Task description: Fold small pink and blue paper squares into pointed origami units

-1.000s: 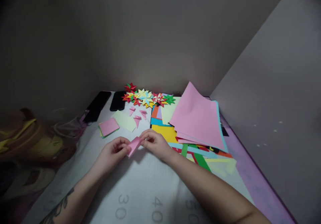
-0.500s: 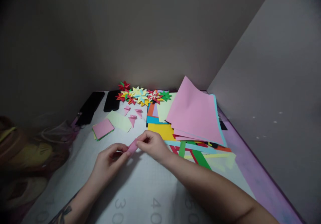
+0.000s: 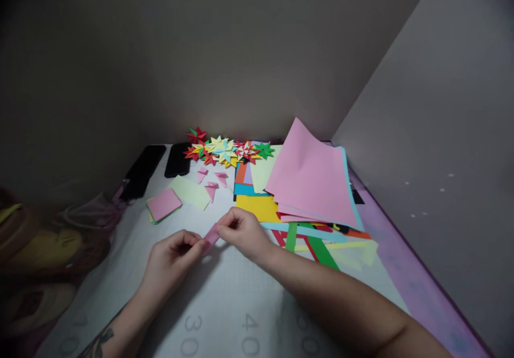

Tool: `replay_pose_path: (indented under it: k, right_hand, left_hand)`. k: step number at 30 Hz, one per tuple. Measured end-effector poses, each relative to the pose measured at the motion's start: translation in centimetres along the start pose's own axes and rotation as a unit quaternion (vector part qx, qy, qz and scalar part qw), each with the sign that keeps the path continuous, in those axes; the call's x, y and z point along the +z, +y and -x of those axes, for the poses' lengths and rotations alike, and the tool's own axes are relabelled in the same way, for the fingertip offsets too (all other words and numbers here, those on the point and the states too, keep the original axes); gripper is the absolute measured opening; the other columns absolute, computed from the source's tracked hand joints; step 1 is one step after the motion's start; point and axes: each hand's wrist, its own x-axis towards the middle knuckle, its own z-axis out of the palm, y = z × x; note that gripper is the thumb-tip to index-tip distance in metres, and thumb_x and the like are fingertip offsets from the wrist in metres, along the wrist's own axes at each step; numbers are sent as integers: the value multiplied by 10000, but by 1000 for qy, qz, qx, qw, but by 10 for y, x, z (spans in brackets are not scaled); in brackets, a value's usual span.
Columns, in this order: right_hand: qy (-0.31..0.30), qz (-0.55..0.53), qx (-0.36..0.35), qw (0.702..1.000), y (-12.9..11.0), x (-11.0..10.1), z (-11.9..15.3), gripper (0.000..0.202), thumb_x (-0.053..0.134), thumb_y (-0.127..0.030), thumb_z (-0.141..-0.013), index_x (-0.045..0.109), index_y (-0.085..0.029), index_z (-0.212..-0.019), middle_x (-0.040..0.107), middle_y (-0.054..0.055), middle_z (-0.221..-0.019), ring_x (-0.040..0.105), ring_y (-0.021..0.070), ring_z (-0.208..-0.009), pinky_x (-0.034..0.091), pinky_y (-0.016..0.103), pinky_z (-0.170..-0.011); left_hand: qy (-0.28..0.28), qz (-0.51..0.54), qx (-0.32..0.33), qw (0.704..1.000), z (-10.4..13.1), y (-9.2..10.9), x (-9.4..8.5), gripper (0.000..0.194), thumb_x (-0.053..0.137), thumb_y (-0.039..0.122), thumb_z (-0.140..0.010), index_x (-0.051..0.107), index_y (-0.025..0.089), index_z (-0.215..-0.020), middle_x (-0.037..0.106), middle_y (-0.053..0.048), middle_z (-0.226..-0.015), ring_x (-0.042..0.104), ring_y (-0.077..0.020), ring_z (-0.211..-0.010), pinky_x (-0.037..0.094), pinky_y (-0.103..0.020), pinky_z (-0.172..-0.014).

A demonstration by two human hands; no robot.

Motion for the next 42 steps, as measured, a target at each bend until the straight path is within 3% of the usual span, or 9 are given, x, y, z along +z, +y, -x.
replay_pose_path:
  k: [20, 32, 39, 42]
  right_hand:
    - [-9, -54, 12, 998, 2, 1, -2, 163, 678, -166, -689, 517, -190, -696, 611, -23, -696, 552, 113, -640, 414, 244, -606]
    - [14, -39, 1, 999, -6, 4, 2, 206, 647, -167, -696, 446, -204, -724, 556, -43, -663, 517, 110, -617, 400, 243, -597]
    - [16, -48, -12, 999, -5, 6, 5, 209, 635, -156, -706, 435, -209, -735, 552, -41, -673, 514, 110, -630, 405, 248, -611]
    - [-1, -60, -7, 998, -4, 7, 5, 233, 637, -150, -695, 454, -214, -824, 546, -38, -736, 526, 112, -677, 416, 251, -642]
  left_hand:
    - [-7, 24, -5, 1000, -1, 0, -1, 173, 629, 286, -723, 601, 153, -617, 674, -28, -682, 584, -135, -623, 437, -226, -576]
    - [-11, -11, 13, 1000, -2, -5, 0, 152, 616, 293, -749, 562, 168, -680, 586, 13, -624, 510, -115, -580, 393, -220, -546]
    - [-7, 8, 11, 1000, -3, -8, 1, 144, 616, 268, -752, 511, 179, -713, 560, 26, -644, 503, -110, -591, 378, -214, -550]
    - [3, 32, 5, 999, -3, -7, 2, 164, 625, 268, -746, 491, 182, -709, 540, 35, -635, 492, -105, -584, 376, -209, -547]
